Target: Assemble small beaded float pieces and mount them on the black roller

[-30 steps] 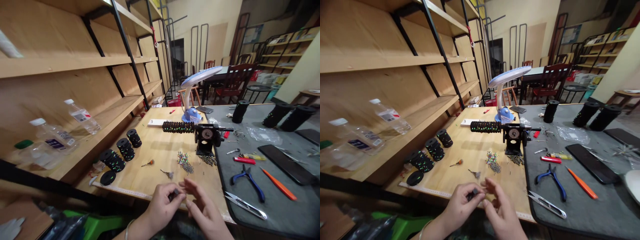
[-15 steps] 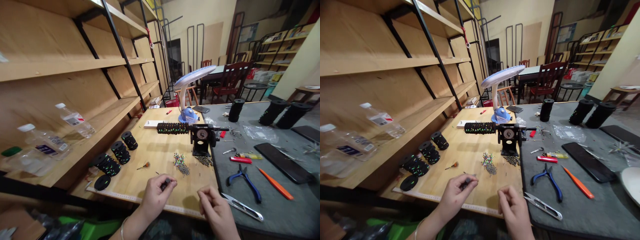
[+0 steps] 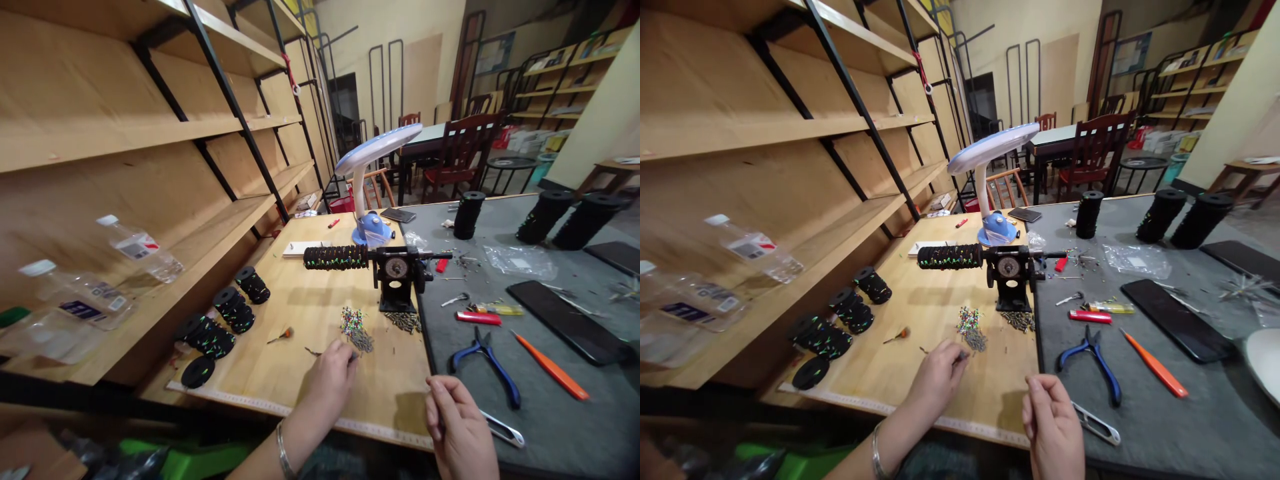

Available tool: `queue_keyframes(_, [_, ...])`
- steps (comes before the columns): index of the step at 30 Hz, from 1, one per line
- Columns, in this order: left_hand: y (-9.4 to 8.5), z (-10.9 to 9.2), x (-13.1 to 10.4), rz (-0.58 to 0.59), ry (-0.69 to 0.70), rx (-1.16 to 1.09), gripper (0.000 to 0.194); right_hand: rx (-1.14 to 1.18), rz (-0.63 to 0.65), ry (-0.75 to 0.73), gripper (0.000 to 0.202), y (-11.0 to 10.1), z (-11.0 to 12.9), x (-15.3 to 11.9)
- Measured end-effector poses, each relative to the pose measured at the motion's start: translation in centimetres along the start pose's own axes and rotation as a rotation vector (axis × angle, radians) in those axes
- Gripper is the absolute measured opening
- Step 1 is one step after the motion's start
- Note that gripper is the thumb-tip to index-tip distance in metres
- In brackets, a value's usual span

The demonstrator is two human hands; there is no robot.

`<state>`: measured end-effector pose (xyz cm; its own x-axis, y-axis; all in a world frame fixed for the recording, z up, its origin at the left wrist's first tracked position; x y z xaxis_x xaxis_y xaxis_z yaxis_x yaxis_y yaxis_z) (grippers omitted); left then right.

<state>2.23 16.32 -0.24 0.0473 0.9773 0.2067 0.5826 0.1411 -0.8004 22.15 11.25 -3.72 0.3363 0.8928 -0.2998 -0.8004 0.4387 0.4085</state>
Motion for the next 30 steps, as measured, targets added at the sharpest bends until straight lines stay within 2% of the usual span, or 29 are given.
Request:
queue_keyframes(5, [1.6, 0.1, 1.0, 0.008, -0.036, 0.030, 0.010, 0.031, -0.041, -0.024, 0.041, -0.3, 0.8, 0.4])
queue_keyframes(10, [2.7, 0.2, 1.6, 0.014, -0.034, 0.071, 0.018, 0.013, -0.022, -0.021, 0.039, -0.4, 0.5, 0.6])
queue_keyframes(13, [2.7, -0.1, 1.2, 0.024, -0.029, 0.093, 0.020, 0.011, -0.006, -0.015, 0.038, -0.5, 0.0, 0.6])
queue_keyframes(15, [2.0, -0.3, 0.6, 0.029, -0.032, 0.074, 0.021, -0.001, 0.006, -0.012, 0.039, -0.4, -0.3, 0.5])
queue_keyframes(17, [0.8, -0.3, -0.4, 0.024, -0.065, -0.027, 0.019, -0.049, 0.031, -0.001, 0.041, 0.0, -0.7, 0.2])
queue_keyframes(20, [-0.7, 0.2, -2.2, 0.049, -0.199, -0.384, 0.008, -0.177, 0.141, 0.030, 0.045, 1.4, -1.7, -0.8])
queue_keyframes(23, [-0.8, 1.0, -4.0, 0.096, -0.429, -0.791, 0.023, -0.250, 0.291, 0.082, 0.049, 3.5, -3.4, -2.4])
queue_keyframes(25, [-0.4, 1.5, -4.9, 0.088, -0.548, -0.980, 0.033, -0.250, 0.370, 0.116, 0.050, 5.0, -4.5, -3.5])
queue_keyframes(27, [-0.2, 1.9, -5.6, 0.052, -0.595, -1.081, 0.037, -0.240, 0.432, 0.132, 0.048, 6.2, -5.5, -4.3])
queue_keyframes(30, [-0.4, 2.4, -6.0, -0.003, -0.589, -1.108, 0.036, -0.223, 0.485, 0.144, 0.046, 7.5, -6.6, -4.8])
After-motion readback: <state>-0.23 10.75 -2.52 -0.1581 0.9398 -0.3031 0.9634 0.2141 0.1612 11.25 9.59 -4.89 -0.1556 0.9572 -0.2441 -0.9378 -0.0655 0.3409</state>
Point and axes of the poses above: each hand's wrist, its own x-axis towards the middle knuckle, its own y-axis out of the palm, z = x × y, the point moved 6 cm from there along x, towards the middle knuckle, and after that the axes turned 6 degrees about -z, right-handed, at the moved point
